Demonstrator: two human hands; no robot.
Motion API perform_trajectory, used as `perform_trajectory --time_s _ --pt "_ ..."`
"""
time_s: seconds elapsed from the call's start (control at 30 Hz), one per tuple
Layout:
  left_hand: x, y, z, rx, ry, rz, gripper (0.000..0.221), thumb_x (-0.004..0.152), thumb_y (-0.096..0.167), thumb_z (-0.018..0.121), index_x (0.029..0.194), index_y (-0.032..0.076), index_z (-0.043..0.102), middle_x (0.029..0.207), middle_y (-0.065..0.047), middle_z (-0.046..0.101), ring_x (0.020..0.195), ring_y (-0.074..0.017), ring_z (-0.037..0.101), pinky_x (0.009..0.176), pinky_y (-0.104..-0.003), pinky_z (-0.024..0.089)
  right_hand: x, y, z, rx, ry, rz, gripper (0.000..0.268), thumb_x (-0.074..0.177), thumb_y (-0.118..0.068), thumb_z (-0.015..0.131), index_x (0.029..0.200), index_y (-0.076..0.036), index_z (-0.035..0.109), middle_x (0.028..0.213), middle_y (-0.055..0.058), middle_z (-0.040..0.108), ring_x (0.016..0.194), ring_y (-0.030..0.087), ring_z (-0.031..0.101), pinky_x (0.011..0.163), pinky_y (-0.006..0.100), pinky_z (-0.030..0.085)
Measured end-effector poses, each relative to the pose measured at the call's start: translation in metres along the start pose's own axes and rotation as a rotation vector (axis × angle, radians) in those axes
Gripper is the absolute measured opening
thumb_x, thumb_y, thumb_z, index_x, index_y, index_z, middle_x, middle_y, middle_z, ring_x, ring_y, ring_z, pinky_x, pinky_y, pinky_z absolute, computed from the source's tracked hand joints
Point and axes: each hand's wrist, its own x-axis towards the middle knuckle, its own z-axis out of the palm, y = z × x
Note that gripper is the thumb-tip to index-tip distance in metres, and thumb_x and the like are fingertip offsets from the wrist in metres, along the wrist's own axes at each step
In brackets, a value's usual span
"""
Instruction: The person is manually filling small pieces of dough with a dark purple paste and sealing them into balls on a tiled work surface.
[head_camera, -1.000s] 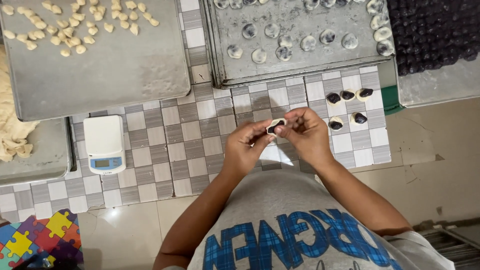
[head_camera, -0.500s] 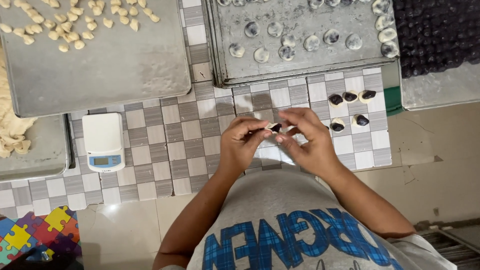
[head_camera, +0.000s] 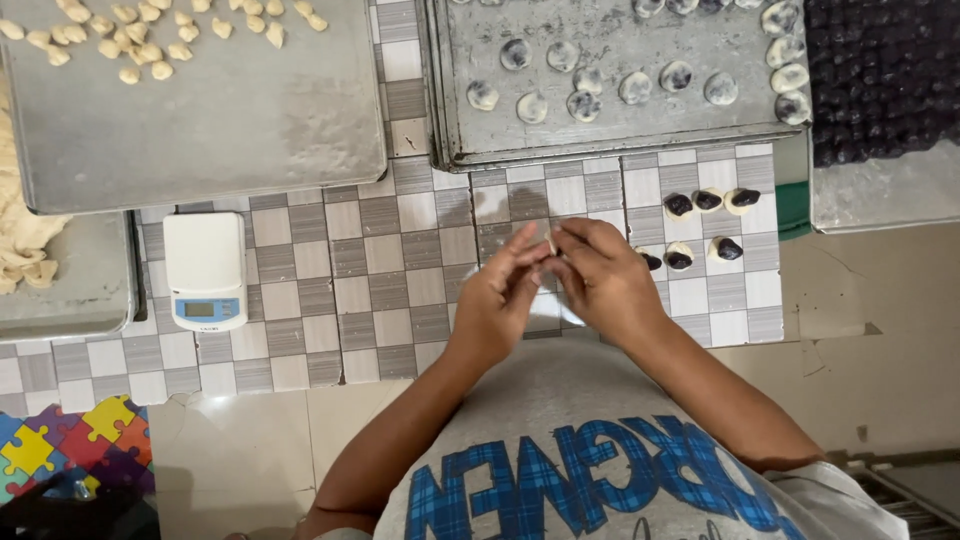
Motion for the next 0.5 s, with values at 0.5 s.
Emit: perform_trajectory --time_s 0.5 --pt "0.017 -0.095 0.001 -0.813 0.058 -0.351 0.033 0.086 0.005 0.062 0.117 0.0 0.054 0.097 -0.008 0.051 0.088 -0.023 0.065 0.078 -0.029 0.058 0.006 -0.009 -0.009 0.25 -0.067 0.096 0.031 0.082 -0.003 0.059 0.113 0.0 0.061 0.105 0.021 0.063 0.093 0.04 0.062 0.075 0.046 0.052"
